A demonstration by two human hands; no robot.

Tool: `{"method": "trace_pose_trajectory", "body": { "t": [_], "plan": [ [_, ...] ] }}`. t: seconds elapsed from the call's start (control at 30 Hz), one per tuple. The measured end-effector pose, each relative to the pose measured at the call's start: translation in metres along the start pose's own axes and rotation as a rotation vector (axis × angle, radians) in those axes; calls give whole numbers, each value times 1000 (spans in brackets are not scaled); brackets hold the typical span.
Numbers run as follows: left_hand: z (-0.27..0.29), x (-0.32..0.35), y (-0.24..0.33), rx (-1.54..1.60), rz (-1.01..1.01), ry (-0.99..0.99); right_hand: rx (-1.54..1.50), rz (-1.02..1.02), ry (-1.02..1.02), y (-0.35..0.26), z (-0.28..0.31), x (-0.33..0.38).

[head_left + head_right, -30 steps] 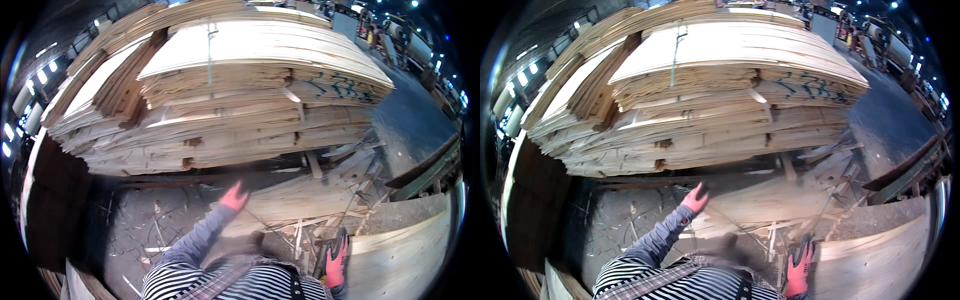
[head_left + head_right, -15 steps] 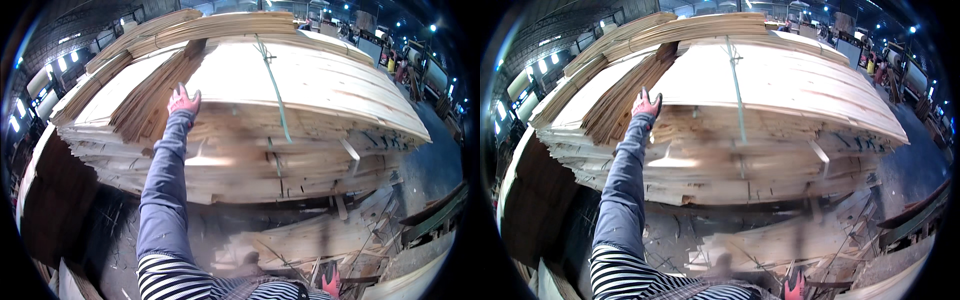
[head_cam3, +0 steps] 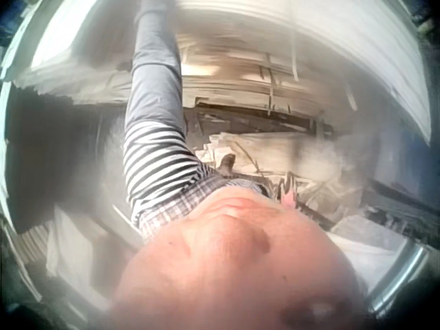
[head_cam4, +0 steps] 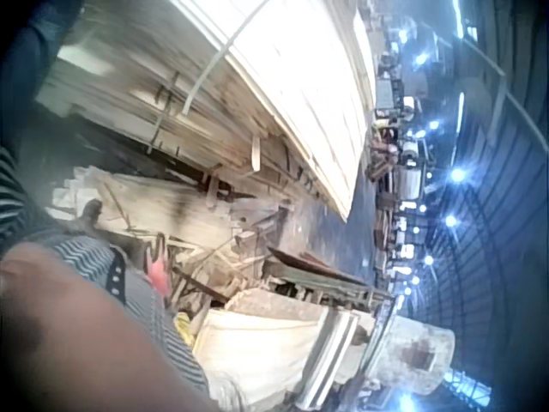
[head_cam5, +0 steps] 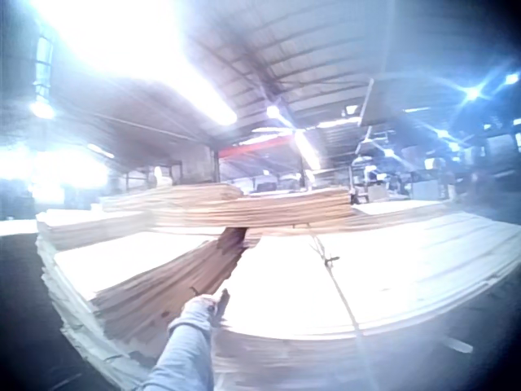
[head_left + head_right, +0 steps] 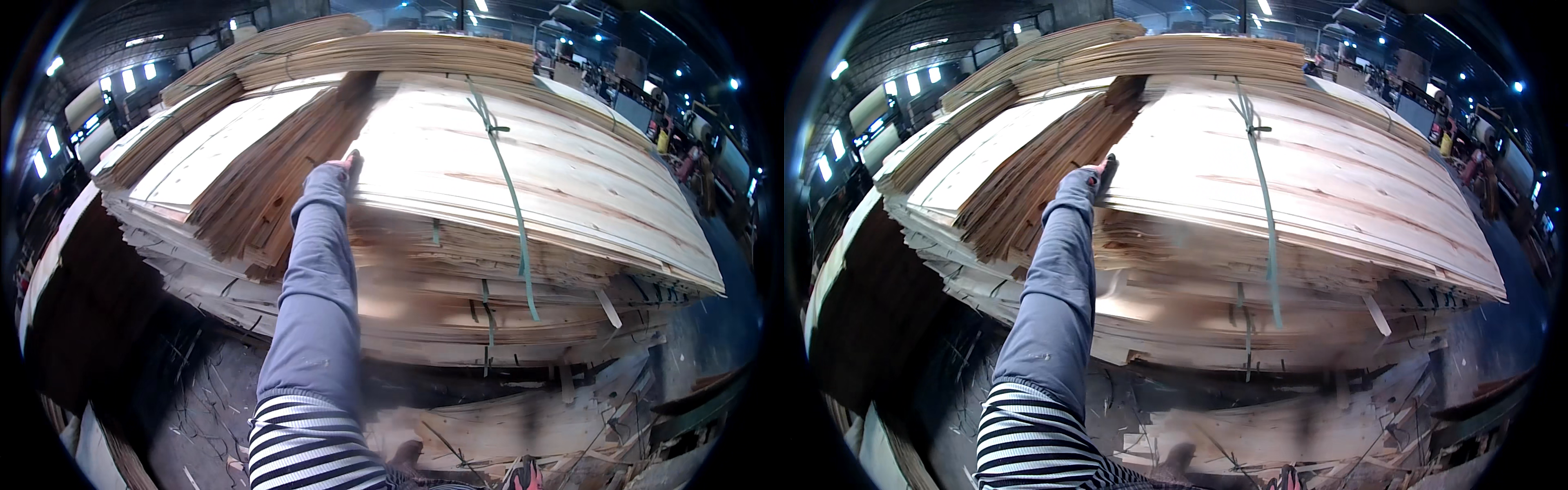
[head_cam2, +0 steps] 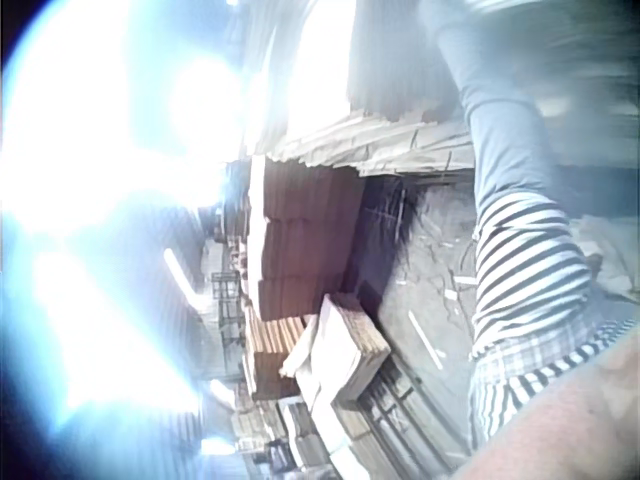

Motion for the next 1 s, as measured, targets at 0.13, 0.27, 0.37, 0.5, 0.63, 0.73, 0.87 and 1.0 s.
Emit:
{"method": "trace_pose_trajectory", "body": {
  "t": [0.13,0.27,0.37,0.5,0.63,0.73,0.87,1.0],
  "plan": [
    [22,52,27,-154,-54,-4,197,116,-90,-7,6,6],
    [16,83,-13,-114,1,-22,322,287,-134,-17,24,-8],
    [21,190,-9,-30,24,12,-168,31,-18,-45,59,-22],
    [5,298,-31,120,85,82,-1118,482,-141,-84,71,-61],
    [-24,424,-93,226,232,256,-1786,230,-241,-146,95,-24],
    [-64,550,-128,244,274,225,-1987,152,-419,-131,103,21],
    [-158,667,-175,246,300,284,-1588,384,357,-1,77,7],
    [-201,728,-182,342,474,-228,-1536,313,265,94,46,2]
  ]
}}
Point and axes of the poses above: each hand's wrist, its own x-axis away from the middle knuckle, its own z-axis out of the back of the hand, y = z × x, the point moved 5 cm from there along -x, towards the middle knuckle, and after that the axes turned 4 degrees about -z, right-handed, at the moved point
